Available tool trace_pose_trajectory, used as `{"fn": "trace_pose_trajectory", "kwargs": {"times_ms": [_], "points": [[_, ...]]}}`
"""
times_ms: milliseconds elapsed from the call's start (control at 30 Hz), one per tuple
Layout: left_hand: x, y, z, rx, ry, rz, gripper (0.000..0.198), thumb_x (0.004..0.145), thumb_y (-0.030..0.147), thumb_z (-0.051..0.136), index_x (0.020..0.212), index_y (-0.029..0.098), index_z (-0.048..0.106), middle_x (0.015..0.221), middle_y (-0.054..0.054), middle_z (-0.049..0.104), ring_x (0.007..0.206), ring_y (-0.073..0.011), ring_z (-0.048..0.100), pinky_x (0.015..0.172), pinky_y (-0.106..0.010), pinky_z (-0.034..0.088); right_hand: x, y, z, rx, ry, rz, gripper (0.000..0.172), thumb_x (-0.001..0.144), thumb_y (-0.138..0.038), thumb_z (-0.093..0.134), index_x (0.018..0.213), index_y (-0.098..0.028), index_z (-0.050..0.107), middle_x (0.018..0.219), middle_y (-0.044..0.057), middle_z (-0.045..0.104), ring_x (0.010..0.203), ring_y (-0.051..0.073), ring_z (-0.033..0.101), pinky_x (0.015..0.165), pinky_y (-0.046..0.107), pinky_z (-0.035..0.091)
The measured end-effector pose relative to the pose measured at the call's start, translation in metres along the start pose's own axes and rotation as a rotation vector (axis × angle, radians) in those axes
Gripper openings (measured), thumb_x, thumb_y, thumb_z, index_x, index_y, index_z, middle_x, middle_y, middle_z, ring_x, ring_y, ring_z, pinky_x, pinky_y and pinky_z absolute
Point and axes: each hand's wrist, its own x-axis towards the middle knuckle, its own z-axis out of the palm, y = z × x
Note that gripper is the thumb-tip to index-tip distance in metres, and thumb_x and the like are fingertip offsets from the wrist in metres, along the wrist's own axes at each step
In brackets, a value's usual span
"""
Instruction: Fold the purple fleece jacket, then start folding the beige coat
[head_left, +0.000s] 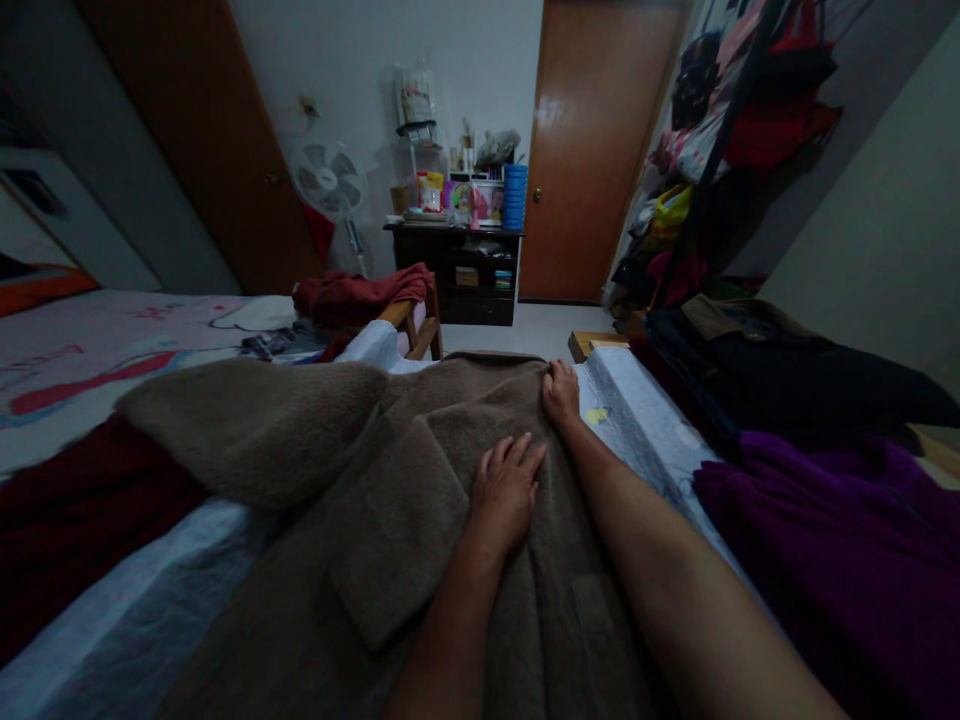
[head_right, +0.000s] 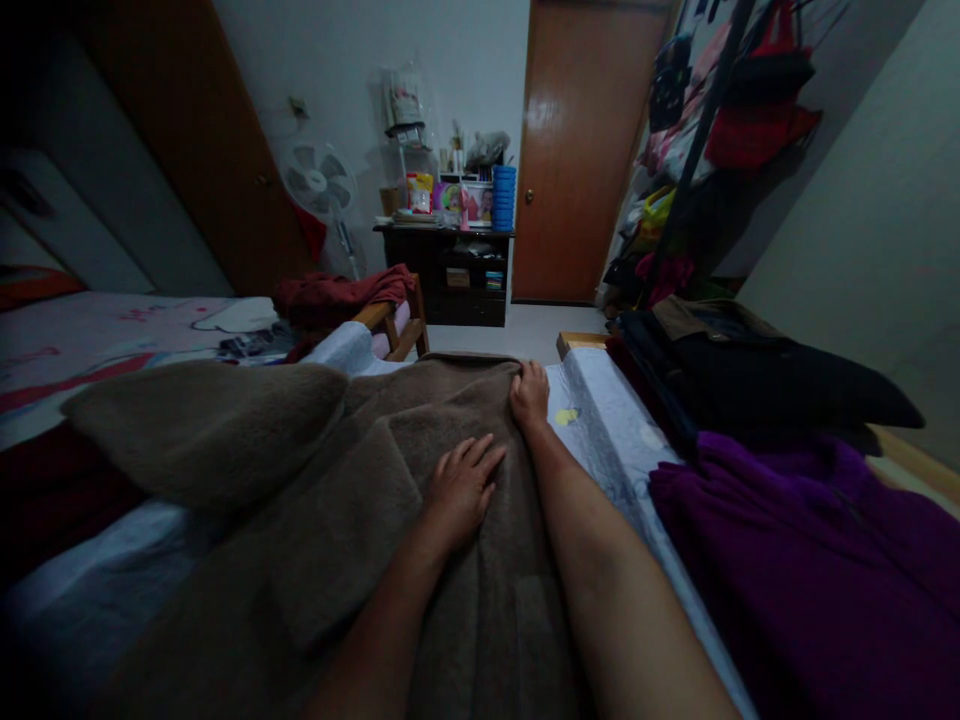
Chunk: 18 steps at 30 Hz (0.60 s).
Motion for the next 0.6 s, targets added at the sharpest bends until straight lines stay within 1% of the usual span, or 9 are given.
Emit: {"fn": "trace_pose_trajectory", "kwargs": {"times_ms": [33,100,133,200,267,367,433,533,600], "points": [[0.000,-0.001,0.002,-0.011,-0.012,0.018,0.051,0.091,0.021,0.050,0.140,0.035,0.045,0.151,0.003,0.041,0.138,-0.0238,0.033,0.114,-0.047,0.027,0.004,0.004,-0.002,0.052,0.034,0.076,0.046,0.089,-0.019,0.037,0.133,-0.011,0.050,0.143,0.016,0.047,0.134,0.024,0.036,0.112,0.039,0.025],[0.000,-0.003,0.004,-0.029,-0.026,0.024,0.050,0.091,0.020,0.049,0.139,0.033,0.044,0.149,0.003,0.044,0.139,-0.0228,0.032,0.116,-0.049,0.025,0.013,0.012,-0.005,0.127,0.040,0.183,0.051,0.085,-0.019,0.038,0.135,-0.009,0.047,0.135,0.018,0.053,0.126,0.026,0.045,0.107,0.039,0.032],[0.000,-0.003,0.005,-0.035,-0.029,0.019,0.050,0.091,0.020,0.048,0.139,0.033,0.044,0.148,0.003,0.046,0.140,-0.0226,0.032,0.116,-0.049,0.024,0.017,0.016,-0.007,0.149,0.018,0.202,0.054,0.083,-0.019,0.040,0.136,-0.009,0.045,0.130,0.017,0.057,0.120,0.026,0.050,0.103,0.039,0.036],[-0.001,-0.003,0.004,-0.039,-0.033,0.012,0.048,0.091,0.021,0.048,0.137,0.032,0.045,0.147,0.002,0.047,0.140,-0.0224,0.032,0.116,-0.049,0.025,0.022,0.021,-0.010,0.194,-0.048,0.204,0.058,0.078,-0.021,0.045,0.136,-0.012,0.046,0.119,0.012,0.063,0.106,0.024,0.058,0.094,0.035,0.044],[-0.002,-0.002,0.004,-0.035,-0.030,0.009,0.047,0.091,0.021,0.047,0.137,0.031,0.046,0.147,0.002,0.047,0.140,-0.0224,0.032,0.116,-0.049,0.025,0.027,0.024,-0.014,0.244,-0.127,0.193,0.057,0.073,-0.022,0.049,0.130,-0.016,0.052,0.107,0.007,0.067,0.091,0.020,0.062,0.083,0.030,0.047],[-0.002,-0.001,0.003,-0.031,-0.025,0.004,0.046,0.091,0.020,0.047,0.136,0.031,0.046,0.147,0.002,0.047,0.140,-0.0229,0.032,0.116,-0.050,0.024,0.033,0.025,-0.020,0.289,-0.236,0.185,0.044,0.068,-0.021,0.053,0.111,-0.017,0.060,0.086,0.001,0.066,0.073,0.016,0.059,0.067,0.024,0.047],[-0.002,0.000,0.003,-0.032,-0.030,0.003,0.046,0.091,0.020,0.047,0.136,0.031,0.046,0.147,0.001,0.047,0.140,-0.0232,0.032,0.116,-0.050,0.025,0.039,0.025,-0.024,0.294,-0.290,0.182,0.031,0.068,-0.022,0.055,0.099,-0.018,0.061,0.074,-0.001,0.062,0.066,0.014,0.056,0.059,0.021,0.043],[-0.002,-0.001,0.002,-0.037,-0.034,0.005,0.047,0.090,0.020,0.047,0.136,0.031,0.046,0.147,0.001,0.046,0.141,-0.0228,0.031,0.116,-0.050,0.024,0.048,0.025,-0.031,0.261,-0.352,0.171,0.015,0.069,-0.023,0.059,0.084,-0.018,0.059,0.068,-0.002,0.058,0.063,0.013,0.053,0.054,0.019,0.038],[-0.003,-0.001,0.002,-0.044,-0.028,0.005,0.047,0.090,0.020,0.048,0.136,0.031,0.046,0.147,0.002,0.047,0.140,-0.0227,0.032,0.116,-0.050,0.024,0.054,0.026,-0.035,0.222,-0.414,0.168,0.012,0.069,-0.025,0.064,0.077,-0.017,0.060,0.064,-0.001,0.058,0.061,0.012,0.052,0.052,0.019,0.037]]}}
